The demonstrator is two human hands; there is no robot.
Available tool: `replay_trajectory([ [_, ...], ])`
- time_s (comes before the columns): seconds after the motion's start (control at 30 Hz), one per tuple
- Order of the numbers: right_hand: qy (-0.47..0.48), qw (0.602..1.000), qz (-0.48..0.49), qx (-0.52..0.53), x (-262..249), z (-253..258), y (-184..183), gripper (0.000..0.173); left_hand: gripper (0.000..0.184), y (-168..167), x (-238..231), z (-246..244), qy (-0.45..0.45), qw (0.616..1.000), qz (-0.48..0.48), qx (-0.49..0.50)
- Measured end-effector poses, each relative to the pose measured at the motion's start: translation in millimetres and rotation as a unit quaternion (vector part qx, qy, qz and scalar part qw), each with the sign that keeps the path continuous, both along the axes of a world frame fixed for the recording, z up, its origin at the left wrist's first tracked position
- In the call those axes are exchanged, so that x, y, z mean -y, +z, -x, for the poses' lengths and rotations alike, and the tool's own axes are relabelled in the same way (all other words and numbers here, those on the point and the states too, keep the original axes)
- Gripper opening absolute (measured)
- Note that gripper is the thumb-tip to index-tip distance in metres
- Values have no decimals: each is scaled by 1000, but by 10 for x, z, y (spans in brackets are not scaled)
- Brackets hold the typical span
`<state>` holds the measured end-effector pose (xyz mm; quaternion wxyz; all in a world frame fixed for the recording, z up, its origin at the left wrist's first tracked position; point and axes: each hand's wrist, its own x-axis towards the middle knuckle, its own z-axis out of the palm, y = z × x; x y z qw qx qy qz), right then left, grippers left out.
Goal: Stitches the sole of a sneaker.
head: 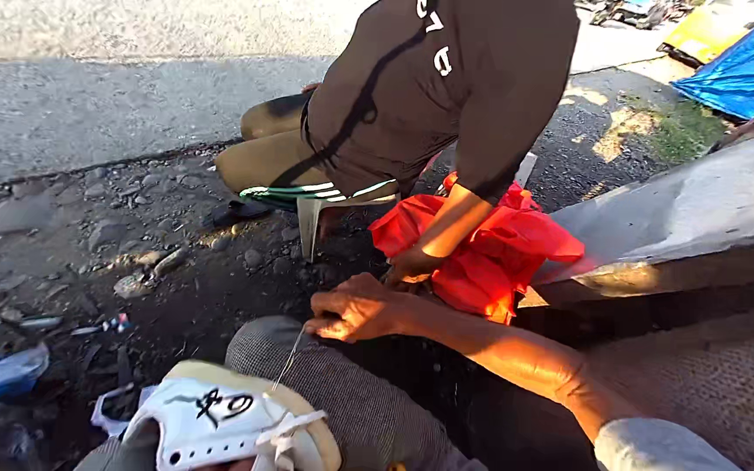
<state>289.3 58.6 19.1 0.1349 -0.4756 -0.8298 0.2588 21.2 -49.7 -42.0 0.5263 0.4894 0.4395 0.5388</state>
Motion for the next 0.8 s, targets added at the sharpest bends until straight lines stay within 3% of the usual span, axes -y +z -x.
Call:
replay_trajectory([
  [0.13, 12, 951, 197, -237, 285, 92, -246, 37, 16, 47, 22, -187, 132, 985, -16, -107],
  [0.23, -20, 918, 244, -311, 472, 112, -355, 29, 14, 11, 34, -144, 132, 987, 13, -86],
  [0.4, -61, 923, 120, -360, 601, 179, -418, 17, 21, 31, 66, -60, 75, 996, 38, -8],
  [0.5, 1, 949, -8, -314, 520, 287, -539, 22, 22, 75, 78, -39, 65, 996, 56, -1],
  [0.63, 74, 956, -56, -277, 410, 442, -452, 24, 22, 61, 71, 2, 47, 998, 50, -8],
  [0.8, 137, 962, -195, -135, 309, 553, -382, 20, 23, 33, 58, 11, 44, 998, 36, -14],
])
